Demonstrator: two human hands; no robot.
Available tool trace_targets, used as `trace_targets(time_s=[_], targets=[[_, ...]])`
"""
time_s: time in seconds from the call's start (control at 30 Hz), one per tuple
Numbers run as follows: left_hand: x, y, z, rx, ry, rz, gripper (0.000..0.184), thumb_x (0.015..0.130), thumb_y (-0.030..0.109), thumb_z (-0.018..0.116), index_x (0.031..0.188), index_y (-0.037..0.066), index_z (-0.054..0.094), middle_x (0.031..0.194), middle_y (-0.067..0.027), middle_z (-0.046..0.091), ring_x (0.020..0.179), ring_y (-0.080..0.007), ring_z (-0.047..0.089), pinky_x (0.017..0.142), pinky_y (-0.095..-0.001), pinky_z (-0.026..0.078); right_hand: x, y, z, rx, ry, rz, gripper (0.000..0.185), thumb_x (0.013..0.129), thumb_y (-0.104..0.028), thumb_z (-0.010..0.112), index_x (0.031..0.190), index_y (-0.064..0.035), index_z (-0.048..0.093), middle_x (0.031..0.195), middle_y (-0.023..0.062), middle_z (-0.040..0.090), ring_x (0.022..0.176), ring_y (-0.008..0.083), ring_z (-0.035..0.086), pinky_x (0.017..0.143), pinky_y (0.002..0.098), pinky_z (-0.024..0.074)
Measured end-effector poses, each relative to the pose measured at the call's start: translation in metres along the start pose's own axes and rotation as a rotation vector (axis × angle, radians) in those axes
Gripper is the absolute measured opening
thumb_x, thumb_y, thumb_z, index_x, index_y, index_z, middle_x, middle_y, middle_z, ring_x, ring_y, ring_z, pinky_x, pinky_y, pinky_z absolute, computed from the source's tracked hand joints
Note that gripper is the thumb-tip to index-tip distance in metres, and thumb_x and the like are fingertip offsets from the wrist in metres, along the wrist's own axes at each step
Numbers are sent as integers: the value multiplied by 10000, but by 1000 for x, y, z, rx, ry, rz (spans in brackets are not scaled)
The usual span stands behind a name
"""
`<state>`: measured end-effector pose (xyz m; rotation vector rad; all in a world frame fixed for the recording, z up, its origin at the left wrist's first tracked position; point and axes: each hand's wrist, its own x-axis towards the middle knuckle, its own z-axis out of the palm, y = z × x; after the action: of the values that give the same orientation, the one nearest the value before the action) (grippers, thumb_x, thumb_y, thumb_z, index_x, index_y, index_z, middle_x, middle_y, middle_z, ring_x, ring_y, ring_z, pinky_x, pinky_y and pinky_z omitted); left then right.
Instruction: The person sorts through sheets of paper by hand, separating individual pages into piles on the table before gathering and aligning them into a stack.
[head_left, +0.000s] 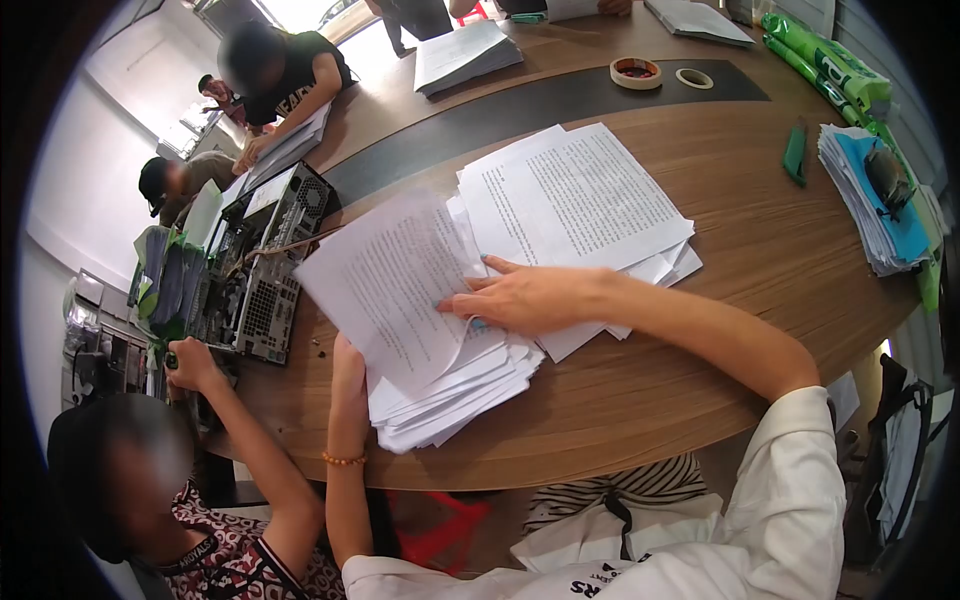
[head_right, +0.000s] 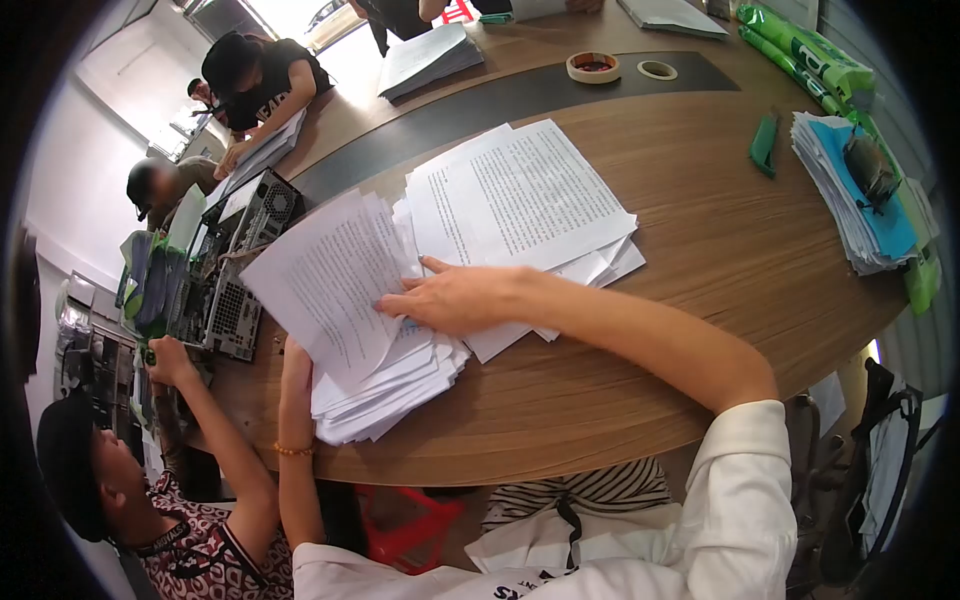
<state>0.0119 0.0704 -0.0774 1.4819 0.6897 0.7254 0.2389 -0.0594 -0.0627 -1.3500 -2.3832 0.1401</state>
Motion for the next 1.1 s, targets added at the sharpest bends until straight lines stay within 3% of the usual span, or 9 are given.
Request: trace_targets(time_s=[0.17, 0.27, 0.43, 0.5, 0.57, 0.63, 0.7, 0.8, 1.1], targets=[[-1, 10, 13, -299, 165, -17, 348, 812, 155, 442, 1078, -65, 396, 1033, -133, 489, 881, -180, 512, 750, -254, 429, 0, 5, 4, 116, -83, 64, 348, 825, -75, 354, 1173, -87, 340, 1161, 79, 441, 1108, 212, 384, 995, 447, 162], [0, 15, 9, -556, 31, -174, 340, 814, 137, 446, 1077, -71, 389, 1038, -144, 485, 902, -170, 502, 769, -256, 418, 0, 7, 5, 113, -42, 48, 320, 817, -70, 365, 1137, -73, 348, 1137, 93, 458, 1068, 228, 423, 977, 463, 189], [-1, 5, 8, -87, 65, -120, 309, 784, 70, 488, 1046, -70, 403, 1030, -144, 496, 884, -169, 512, 752, -257, 424, -3, 8, -9, 201, -64, 0, 328, 804, -109, 417, 1119, -59, 341, 1125, 114, 462, 1036, 254, 451, 946, 476, 240], [0, 6, 8, -41, 44, -141, 307, 770, 46, 503, 1039, -66, 407, 1024, -141, 502, 877, -168, 515, 748, -258, 425, -5, 17, -26, 499, -9, 215, 368, 791, -154, 472, 1135, -87, 360, 1117, 107, 457, 1065, 249, 429, 953, 424, 263], [0, 6, 9, -81, 61, -128, 305, 759, 27, 512, 1034, -61, 411, 1006, -137, 512, 867, -166, 520, 740, -257, 427, -15, 46, -40, 416, 214, 372, 427, 764, -238, 538, 1112, -55, 374, 1158, 137, 413, 1090, 275, 398, 941, 404, 281], [-1, 7, 10, -79, 69, -127, 307, 760, 29, 511, 1037, -59, 410, 1006, -136, 512, 867, -164, 519, 741, -256, 427, -35, 84, -49, 187, 393, 696, 518, 750, -339, 543, 1120, -15, 381, 1209, 199, 339, 1129, 304, 340, 937, 401, 280], [0, 6, 10, -76, 76, -124, 309, 762, 31, 511, 1040, -57, 408, 1005, -134, 512, 868, -162, 518, 741, -254, 427, -60, 109, -44, -442, 455, 988, 615, 714, -424, 552, 1111, 23, 409, 1205, 239, 327, 1156, 340, 281, 937, 402, 268], [1, 4, 7, -56, 73, -126, 310, 763, 35, 510, 1041, -55, 408, 1006, -130, 513, 868, -161, 519, 741, -253, 427, -83, 121, -43, -624, 221, 1220, 621, 712, -476, 527, 1066, 31, 460, 1218, 236, 314, 1177, 329, 244, 941, 402, 256], [0, 7, 10, -75, 60, -127, 296, 766, 32, 504, 1035, -51, 414, 993, -123, 520, 843, -153, 525, 726, -246, 430, -77, 130, -38, -13, 608, 967, 379, 634, -205, 663, 933, -33, 506, 907, 167, 551, 929, 295, 508, 765, 354, 392]])
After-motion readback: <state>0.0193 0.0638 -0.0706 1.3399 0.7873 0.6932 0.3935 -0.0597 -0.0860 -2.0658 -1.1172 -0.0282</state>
